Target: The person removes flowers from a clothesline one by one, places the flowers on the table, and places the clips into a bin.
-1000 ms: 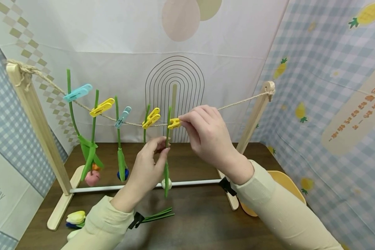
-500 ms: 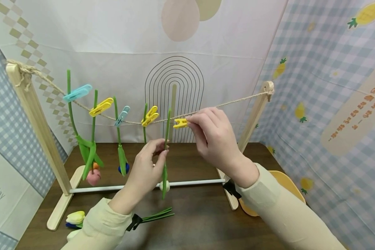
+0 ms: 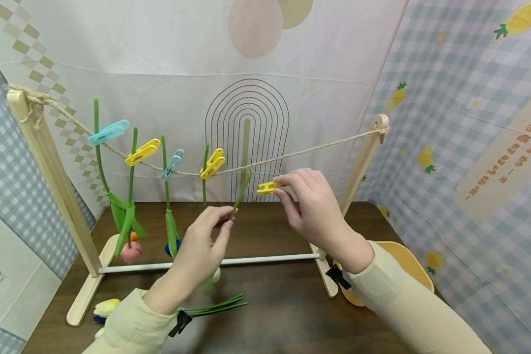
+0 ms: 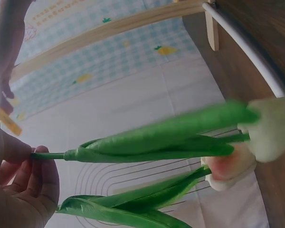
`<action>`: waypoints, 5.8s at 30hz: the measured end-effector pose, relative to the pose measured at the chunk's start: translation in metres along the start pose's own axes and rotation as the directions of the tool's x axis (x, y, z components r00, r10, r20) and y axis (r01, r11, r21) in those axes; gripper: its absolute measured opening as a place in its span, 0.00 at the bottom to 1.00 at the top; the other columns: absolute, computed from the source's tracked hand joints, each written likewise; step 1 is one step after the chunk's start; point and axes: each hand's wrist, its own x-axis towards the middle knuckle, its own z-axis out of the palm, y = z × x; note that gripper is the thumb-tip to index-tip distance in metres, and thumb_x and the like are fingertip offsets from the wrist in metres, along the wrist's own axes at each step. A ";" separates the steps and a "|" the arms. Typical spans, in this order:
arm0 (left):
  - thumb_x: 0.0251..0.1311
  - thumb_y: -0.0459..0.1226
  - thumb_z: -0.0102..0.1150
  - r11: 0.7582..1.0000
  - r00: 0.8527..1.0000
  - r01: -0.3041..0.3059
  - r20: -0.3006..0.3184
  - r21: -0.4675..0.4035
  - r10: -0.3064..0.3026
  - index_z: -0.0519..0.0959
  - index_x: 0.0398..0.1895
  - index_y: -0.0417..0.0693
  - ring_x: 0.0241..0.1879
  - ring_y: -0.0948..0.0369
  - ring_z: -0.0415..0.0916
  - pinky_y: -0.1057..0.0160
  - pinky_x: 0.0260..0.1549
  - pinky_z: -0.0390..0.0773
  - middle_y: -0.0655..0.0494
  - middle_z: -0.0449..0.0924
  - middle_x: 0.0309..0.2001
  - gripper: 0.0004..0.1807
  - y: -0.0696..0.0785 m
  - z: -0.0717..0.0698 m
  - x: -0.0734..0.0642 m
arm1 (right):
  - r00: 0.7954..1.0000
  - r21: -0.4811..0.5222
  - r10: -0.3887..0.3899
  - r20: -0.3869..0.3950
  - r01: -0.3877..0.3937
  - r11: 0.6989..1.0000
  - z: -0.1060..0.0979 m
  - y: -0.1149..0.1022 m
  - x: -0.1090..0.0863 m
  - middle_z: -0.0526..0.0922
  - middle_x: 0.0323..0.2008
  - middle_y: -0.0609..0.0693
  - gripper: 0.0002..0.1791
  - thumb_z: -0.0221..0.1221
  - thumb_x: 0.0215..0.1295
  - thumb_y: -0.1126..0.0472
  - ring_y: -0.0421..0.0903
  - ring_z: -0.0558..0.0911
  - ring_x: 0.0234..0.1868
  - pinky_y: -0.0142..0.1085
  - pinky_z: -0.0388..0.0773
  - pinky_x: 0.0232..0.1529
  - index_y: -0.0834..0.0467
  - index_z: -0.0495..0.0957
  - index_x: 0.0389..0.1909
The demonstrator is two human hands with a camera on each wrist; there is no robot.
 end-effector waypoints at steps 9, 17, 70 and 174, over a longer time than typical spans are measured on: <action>0.60 0.26 0.60 0.996 0.996 -0.083 0.042 0.045 0.081 0.81 0.49 0.43 0.36 0.67 0.73 0.64 0.32 0.77 0.58 0.78 0.40 0.14 -0.006 -0.003 -0.013 | 0.994 -0.012 0.064 0.093 -0.063 0.998 0.008 0.012 -0.027 0.83 0.35 0.49 0.10 0.62 0.58 0.61 0.47 0.80 0.37 0.45 0.70 0.47 0.59 0.79 0.39; 0.58 0.24 0.62 0.984 0.985 -0.145 0.113 0.107 0.133 0.83 0.49 0.43 0.32 0.67 0.70 0.70 0.28 0.73 0.60 0.77 0.38 0.16 -0.011 -0.004 -0.026 | 0.969 -0.055 0.163 0.186 -0.155 0.986 0.011 0.019 -0.057 0.82 0.36 0.47 0.11 0.64 0.56 0.60 0.47 0.79 0.39 0.45 0.70 0.48 0.58 0.80 0.40; 0.44 0.22 0.64 0.834 0.853 -0.280 0.521 0.475 -0.010 0.85 0.40 0.46 0.30 0.62 0.66 0.64 0.27 0.69 0.61 0.68 0.30 0.18 -0.045 0.003 -0.102 | 0.692 -0.143 0.702 0.169 -0.687 0.712 -0.024 0.058 -0.243 0.81 0.40 0.55 0.12 0.65 0.61 0.61 0.54 0.79 0.42 0.54 0.75 0.43 0.61 0.79 0.44; 0.50 0.47 0.71 0.929 0.971 -0.194 0.198 0.314 0.136 0.79 0.54 0.49 0.46 0.59 0.75 0.53 0.44 0.76 0.59 0.76 0.46 0.27 -0.050 -0.027 -0.085 | 0.892 -0.070 0.398 0.212 -0.393 0.917 -0.013 0.033 -0.153 0.81 0.46 0.48 0.27 0.71 0.53 0.49 0.47 0.76 0.49 0.44 0.69 0.52 0.57 0.77 0.51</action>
